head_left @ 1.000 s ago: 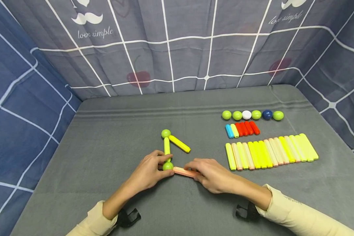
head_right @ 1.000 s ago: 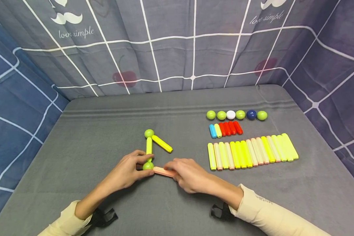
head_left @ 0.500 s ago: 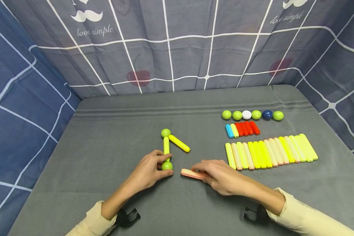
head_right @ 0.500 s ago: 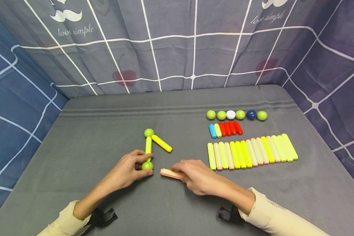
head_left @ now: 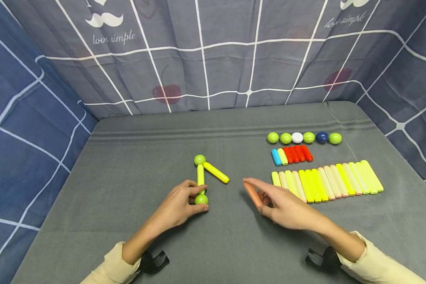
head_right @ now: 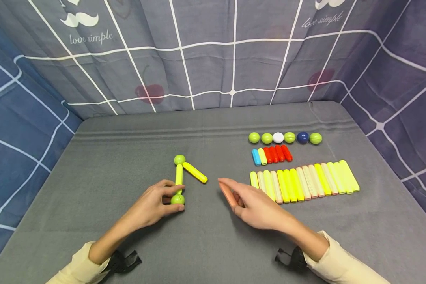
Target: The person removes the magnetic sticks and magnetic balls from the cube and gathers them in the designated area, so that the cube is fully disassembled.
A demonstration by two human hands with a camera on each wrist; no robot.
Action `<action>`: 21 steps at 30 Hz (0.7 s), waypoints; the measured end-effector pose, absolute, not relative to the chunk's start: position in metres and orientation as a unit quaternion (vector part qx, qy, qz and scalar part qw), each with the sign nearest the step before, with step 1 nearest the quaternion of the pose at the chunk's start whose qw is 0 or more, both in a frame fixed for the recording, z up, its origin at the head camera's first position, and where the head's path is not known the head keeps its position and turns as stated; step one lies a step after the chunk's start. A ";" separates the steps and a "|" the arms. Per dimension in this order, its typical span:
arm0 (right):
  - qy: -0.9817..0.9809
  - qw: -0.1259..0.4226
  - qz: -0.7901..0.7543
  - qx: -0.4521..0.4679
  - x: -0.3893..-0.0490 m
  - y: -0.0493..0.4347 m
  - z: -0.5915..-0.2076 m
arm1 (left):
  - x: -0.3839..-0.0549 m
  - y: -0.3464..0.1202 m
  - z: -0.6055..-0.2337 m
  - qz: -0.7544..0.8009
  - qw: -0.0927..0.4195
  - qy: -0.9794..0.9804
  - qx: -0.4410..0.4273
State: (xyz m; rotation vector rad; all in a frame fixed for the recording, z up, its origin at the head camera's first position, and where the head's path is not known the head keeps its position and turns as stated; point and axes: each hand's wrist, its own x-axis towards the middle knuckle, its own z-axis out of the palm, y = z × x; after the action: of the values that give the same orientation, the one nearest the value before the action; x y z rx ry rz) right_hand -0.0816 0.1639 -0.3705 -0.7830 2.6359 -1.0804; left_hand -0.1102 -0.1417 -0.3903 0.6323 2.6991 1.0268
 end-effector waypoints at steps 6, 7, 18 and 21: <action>0.905 0.067 -0.366 -0.207 -0.089 0.175 -0.367 | -0.109 -0.142 -0.389 0.353 0.096 0.907 0.210; 0.909 0.061 -0.361 -0.201 -0.090 0.177 -0.367 | -0.109 -0.142 -0.389 0.354 0.097 0.906 0.209; 0.931 0.031 -0.326 -0.163 -0.097 0.184 -0.379 | -0.109 -0.141 -0.389 0.357 0.102 0.906 0.205; 0.940 0.016 -0.304 -0.153 -0.100 0.184 -0.380 | -0.109 -0.141 -0.389 0.357 0.100 0.906 0.205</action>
State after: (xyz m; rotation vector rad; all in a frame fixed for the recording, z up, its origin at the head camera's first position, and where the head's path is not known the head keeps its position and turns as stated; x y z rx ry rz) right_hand -0.0996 0.1843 -0.3800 -0.4773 2.9233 -0.9464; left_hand -0.1091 -0.1407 -0.3889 0.6049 2.6775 1.0557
